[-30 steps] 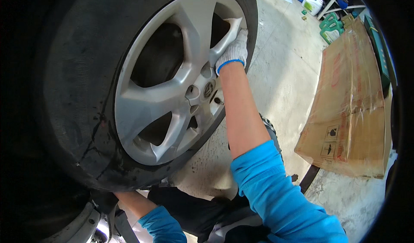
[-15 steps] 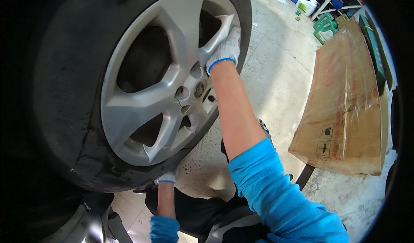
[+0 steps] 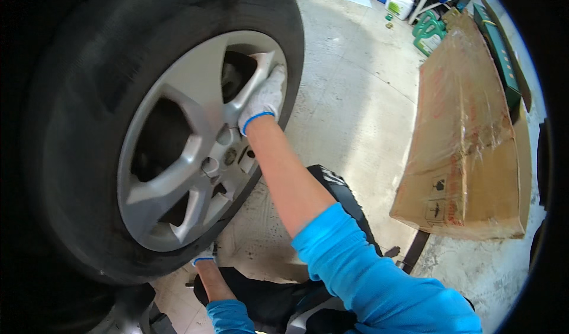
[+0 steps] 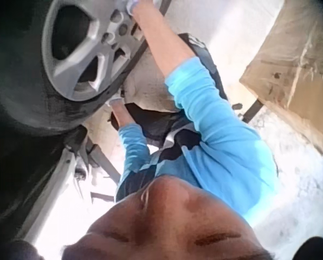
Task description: The person retrieves a tire, lifts it onto the wheel hub of a raised white car, and secures it by hand-tightening and then using an impact wrench to fasten the lug nuts.
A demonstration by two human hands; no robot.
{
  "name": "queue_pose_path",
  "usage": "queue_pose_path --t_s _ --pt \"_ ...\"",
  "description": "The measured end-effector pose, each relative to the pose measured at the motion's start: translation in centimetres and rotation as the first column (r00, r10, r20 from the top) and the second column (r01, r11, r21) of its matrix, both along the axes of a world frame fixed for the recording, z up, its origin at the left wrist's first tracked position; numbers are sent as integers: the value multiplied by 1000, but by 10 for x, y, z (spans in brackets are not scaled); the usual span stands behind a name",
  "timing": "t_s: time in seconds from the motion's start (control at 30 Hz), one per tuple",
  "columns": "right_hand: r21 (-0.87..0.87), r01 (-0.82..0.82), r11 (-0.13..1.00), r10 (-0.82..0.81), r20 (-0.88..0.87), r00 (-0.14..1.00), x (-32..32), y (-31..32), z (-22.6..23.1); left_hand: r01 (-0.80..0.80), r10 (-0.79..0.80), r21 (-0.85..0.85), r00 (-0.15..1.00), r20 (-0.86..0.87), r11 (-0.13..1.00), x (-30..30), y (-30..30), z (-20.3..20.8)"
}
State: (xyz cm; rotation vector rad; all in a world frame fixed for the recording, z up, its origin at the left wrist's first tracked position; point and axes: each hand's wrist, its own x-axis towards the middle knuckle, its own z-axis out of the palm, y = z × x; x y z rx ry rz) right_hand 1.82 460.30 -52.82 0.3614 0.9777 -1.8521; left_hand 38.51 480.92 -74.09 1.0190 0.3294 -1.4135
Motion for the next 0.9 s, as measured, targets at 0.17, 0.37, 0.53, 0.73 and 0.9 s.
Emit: queue_pose_path --t_s 0.17,0.37,0.53,0.73,0.9 --pt "-129 -32 991 37 37 999 6 3 3 -18 18 2 1000 4 1000 4 -1 1" --pt "-189 -21 982 30 41 999 12 6 10 -28 28 8 1000 -5 1000 7 2 0" --pt "-180 -47 983 48 1 999 12 -3 1 -19 19 -17 999 -30 1000 4 -5 -1" --pt "191 32 981 65 -478 876 5 0 -18 -9 4 -57 996 -91 998 -15 -15 -3" --pt "355 108 929 218 -758 615 72 54 -9 -44 36 -75 994 -105 996 -6 -13 -6"
